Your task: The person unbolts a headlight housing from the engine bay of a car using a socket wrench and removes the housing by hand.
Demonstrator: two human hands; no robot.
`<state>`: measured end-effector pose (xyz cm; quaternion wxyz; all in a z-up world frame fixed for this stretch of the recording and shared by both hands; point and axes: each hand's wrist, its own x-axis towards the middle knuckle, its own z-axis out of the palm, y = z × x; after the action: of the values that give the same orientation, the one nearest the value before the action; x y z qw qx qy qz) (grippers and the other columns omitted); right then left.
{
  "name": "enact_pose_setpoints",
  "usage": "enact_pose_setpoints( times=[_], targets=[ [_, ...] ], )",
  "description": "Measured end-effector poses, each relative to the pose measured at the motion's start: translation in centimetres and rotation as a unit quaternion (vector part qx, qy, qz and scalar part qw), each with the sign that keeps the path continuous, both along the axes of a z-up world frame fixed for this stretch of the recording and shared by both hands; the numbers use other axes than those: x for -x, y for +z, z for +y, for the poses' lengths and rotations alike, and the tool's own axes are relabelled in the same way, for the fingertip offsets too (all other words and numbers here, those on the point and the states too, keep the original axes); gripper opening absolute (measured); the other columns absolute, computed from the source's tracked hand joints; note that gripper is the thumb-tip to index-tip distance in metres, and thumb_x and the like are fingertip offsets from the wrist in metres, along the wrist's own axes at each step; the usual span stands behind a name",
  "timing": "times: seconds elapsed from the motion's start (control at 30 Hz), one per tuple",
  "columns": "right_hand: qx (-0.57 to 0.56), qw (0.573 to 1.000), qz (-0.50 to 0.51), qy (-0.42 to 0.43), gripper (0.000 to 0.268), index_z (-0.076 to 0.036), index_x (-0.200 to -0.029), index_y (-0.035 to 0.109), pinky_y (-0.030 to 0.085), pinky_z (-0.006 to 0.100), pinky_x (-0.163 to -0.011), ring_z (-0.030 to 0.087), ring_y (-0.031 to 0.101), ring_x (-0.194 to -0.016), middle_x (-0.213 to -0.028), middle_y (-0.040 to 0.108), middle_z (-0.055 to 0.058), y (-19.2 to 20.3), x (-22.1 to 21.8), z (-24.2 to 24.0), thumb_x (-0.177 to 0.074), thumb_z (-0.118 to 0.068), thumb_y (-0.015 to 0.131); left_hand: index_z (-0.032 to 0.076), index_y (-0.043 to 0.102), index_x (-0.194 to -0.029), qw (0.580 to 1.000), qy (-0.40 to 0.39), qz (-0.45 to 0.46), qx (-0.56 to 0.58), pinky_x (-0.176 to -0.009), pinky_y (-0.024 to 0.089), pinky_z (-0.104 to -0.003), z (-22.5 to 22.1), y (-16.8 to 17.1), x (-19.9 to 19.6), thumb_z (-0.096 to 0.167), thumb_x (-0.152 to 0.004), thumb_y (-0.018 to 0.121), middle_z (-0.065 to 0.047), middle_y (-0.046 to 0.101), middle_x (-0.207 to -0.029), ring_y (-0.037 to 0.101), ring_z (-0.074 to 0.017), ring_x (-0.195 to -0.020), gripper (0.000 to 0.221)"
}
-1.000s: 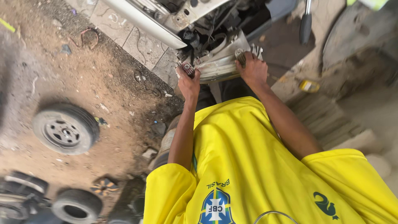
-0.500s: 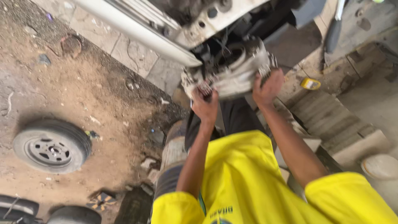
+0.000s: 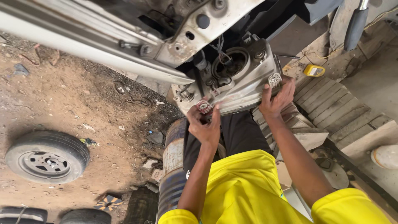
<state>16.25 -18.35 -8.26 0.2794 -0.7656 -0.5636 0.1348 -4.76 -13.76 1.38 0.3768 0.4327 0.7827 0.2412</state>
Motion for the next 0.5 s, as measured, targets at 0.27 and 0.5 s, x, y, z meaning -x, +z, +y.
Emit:
enact_pose_setpoints(
  times=[0.27,0.5],
  targets=[
    [0.038,0.999,-0.03,-0.005,0.038,0.008,-0.127,0.051,0.044,0.056,-0.093,0.046,0.052,-0.106,-0.114,0.054,0.025,-0.1,0.3,-0.4,-0.108,-0.023,0.062,0.01,0.072,-0.105,0.949,-0.197,0.156,-0.193,-0.083,0.045,-0.039,7.4,3.3,-1.9,0.011,-0.086,0.078,-0.006,0.066,-0.112,0.06,-0.0201,-0.098,0.02],
    [0.084,0.992,0.051,-0.074,0.044,0.006,-0.123,0.059,0.046,0.052,-0.093,0.042,0.057,-0.103,-0.112,0.061,0.022,1.8,0.7,1.5,-0.102,-0.033,0.063,0.012,0.075,-0.116,0.918,-0.391,0.05,0.043,-0.089,0.053,-0.04,14.9,-1.7,-9.1,0.006,-0.086,0.071,-0.005,0.067,-0.111,0.066,-0.0256,-0.102,0.031]
  ],
)
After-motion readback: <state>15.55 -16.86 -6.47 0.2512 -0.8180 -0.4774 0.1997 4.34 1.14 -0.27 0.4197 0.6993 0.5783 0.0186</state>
